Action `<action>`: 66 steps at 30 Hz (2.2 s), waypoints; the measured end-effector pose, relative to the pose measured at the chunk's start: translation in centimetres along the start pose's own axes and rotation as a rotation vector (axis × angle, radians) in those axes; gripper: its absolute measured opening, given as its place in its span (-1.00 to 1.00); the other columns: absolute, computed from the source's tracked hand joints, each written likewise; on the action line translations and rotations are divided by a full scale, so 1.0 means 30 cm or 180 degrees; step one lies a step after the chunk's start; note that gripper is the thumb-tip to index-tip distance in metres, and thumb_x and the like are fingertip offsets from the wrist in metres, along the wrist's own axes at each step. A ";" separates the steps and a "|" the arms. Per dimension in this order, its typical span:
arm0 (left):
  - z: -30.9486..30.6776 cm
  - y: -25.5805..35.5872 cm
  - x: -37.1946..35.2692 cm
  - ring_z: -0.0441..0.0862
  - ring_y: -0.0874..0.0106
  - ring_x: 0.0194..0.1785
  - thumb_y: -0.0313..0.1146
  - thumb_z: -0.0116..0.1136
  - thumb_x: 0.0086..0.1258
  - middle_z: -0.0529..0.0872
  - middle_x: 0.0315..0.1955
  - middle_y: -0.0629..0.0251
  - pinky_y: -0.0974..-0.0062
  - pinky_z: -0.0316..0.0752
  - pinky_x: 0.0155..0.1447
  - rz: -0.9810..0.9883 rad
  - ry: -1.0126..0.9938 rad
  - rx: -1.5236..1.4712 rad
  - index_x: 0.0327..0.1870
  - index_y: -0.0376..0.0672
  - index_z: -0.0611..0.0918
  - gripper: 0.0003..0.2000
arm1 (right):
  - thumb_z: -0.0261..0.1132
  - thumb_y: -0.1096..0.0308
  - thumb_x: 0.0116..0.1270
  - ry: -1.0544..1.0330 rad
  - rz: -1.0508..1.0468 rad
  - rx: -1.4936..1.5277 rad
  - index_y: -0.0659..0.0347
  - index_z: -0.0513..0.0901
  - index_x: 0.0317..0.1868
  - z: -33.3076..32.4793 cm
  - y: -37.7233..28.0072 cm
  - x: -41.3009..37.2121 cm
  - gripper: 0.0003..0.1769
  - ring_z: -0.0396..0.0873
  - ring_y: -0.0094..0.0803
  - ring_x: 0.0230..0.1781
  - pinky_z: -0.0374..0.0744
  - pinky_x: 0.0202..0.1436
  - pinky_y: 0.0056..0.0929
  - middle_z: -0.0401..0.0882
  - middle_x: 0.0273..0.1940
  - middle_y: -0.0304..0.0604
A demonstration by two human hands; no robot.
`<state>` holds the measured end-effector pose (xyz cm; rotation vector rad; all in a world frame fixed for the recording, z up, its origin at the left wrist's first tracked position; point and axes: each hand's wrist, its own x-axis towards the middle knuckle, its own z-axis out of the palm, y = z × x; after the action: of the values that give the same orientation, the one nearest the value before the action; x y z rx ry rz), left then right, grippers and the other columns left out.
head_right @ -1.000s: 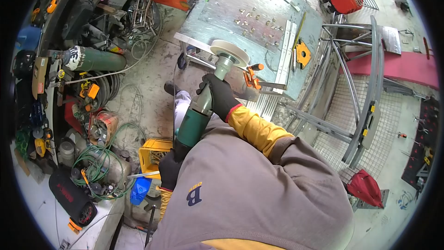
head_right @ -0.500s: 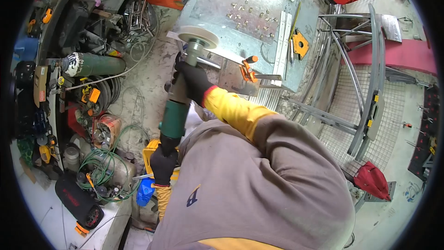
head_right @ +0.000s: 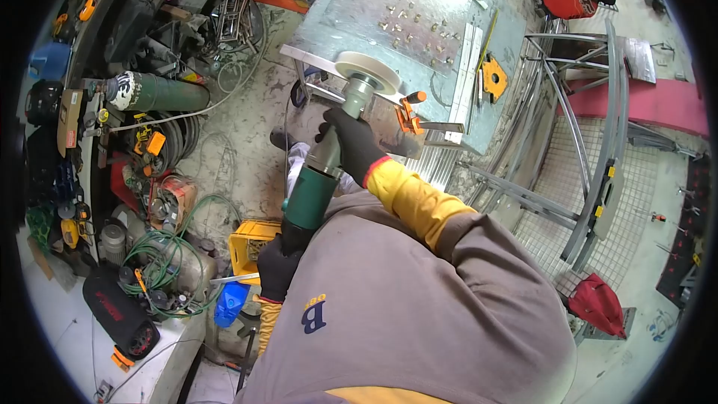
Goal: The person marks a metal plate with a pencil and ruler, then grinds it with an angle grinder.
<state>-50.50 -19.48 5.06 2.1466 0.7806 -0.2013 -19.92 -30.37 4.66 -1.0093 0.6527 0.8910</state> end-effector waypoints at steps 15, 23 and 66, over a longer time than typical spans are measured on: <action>0.011 -0.016 -0.002 0.75 -0.06 -0.23 0.07 0.51 0.18 0.76 -0.36 0.00 0.06 0.58 -0.18 -0.0145 -0.0357 0.0240 -0.19 -0.18 0.72 -0.54 | 0.38 0.22 0.48 -0.0498 -0.0333 -0.0484 0.21 0.55 0.04 -0.068 0.000 -0.010 -0.70 0.68 -0.24 -0.19 0.73 -0.06 -0.11 0.60 -0.23 -0.12; -0.101 -0.082 0.109 0.77 -0.09 -0.31 -0.12 0.43 0.22 0.76 -0.45 -0.03 0.03 0.62 -0.23 0.0017 0.0430 0.0115 -0.27 -0.22 0.72 -0.69 | 0.47 0.21 0.39 -0.0630 0.0141 -0.0079 0.17 0.63 -0.07 0.280 0.052 0.196 -0.72 0.66 -0.27 -0.39 0.68 -0.27 -0.19 0.66 -0.33 -0.15; -0.112 -0.065 0.063 0.76 -0.06 -0.29 -0.07 0.44 0.19 0.76 -0.42 0.00 0.04 0.61 -0.22 -0.0172 0.0050 0.0009 -0.24 -0.16 0.73 -0.66 | 0.44 0.24 0.39 -0.0284 0.0108 0.0079 0.20 0.62 -0.05 0.142 0.056 0.123 -0.73 0.67 -0.22 -0.32 0.70 -0.20 -0.13 0.64 -0.30 -0.11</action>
<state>-50.55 -15.14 5.22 2.1335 0.8486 -0.2142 -19.28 -24.88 2.67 -0.9333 0.6055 0.9502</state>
